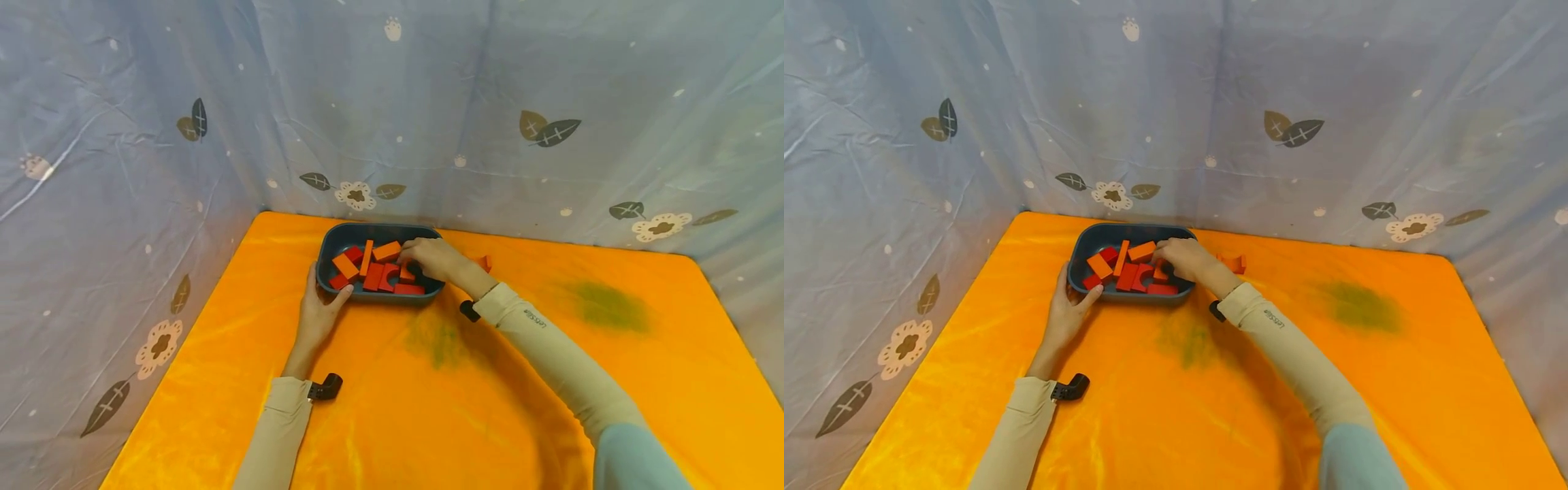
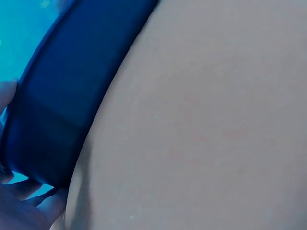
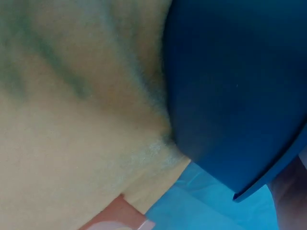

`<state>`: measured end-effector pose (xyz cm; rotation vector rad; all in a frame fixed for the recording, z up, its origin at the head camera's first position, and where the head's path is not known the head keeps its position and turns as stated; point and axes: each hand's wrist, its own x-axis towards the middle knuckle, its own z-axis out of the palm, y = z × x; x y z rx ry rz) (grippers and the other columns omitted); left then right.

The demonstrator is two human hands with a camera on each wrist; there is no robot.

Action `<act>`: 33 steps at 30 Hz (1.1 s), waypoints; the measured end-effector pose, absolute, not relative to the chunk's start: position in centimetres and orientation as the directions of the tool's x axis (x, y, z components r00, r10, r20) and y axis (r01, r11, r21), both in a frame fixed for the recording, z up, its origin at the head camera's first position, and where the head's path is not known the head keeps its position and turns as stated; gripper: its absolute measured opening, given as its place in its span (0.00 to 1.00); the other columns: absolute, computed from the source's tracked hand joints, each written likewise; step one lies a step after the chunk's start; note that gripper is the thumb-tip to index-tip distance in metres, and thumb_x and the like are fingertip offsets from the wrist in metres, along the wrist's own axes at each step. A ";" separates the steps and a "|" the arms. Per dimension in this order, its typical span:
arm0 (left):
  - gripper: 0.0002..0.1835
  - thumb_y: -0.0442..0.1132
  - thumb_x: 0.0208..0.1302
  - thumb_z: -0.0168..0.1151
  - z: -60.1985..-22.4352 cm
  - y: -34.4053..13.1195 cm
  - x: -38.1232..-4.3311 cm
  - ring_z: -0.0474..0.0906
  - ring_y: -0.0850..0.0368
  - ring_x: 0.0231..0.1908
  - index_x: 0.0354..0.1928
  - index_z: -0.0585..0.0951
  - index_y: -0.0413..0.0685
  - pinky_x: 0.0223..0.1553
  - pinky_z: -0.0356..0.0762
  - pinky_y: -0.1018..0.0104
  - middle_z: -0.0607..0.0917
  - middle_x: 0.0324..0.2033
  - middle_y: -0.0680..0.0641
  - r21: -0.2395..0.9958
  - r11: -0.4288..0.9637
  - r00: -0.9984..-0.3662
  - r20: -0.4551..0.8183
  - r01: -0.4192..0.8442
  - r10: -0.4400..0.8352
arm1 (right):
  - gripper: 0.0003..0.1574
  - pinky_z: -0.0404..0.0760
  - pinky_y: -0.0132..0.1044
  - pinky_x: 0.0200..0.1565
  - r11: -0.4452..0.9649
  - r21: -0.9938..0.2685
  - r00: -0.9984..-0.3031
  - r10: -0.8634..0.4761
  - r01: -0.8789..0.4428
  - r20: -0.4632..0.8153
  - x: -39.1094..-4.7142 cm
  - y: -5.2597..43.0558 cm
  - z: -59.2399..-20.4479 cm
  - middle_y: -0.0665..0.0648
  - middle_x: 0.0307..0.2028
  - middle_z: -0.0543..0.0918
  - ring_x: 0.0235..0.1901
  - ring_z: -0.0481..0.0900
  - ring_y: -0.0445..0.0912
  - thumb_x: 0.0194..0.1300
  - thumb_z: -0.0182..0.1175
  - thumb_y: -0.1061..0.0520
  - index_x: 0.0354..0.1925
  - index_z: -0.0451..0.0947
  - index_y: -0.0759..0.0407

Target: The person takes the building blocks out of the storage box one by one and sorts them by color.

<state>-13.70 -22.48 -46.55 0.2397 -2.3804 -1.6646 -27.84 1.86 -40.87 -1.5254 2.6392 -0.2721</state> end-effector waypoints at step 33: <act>0.47 0.40 0.65 0.66 -42.2 -20.9 -12.0 0.54 0.41 0.71 0.76 0.47 0.37 0.71 0.56 0.47 0.55 0.74 0.36 0.956 0.292 -0.969 0.068 -0.004 -0.236 | 0.13 0.81 0.44 0.45 0.549 -0.500 -0.640 -0.769 -0.670 0.013 -27.9 4.2 -37.8 0.59 0.41 0.86 0.39 0.80 0.52 0.64 0.66 0.59 0.45 0.85 0.66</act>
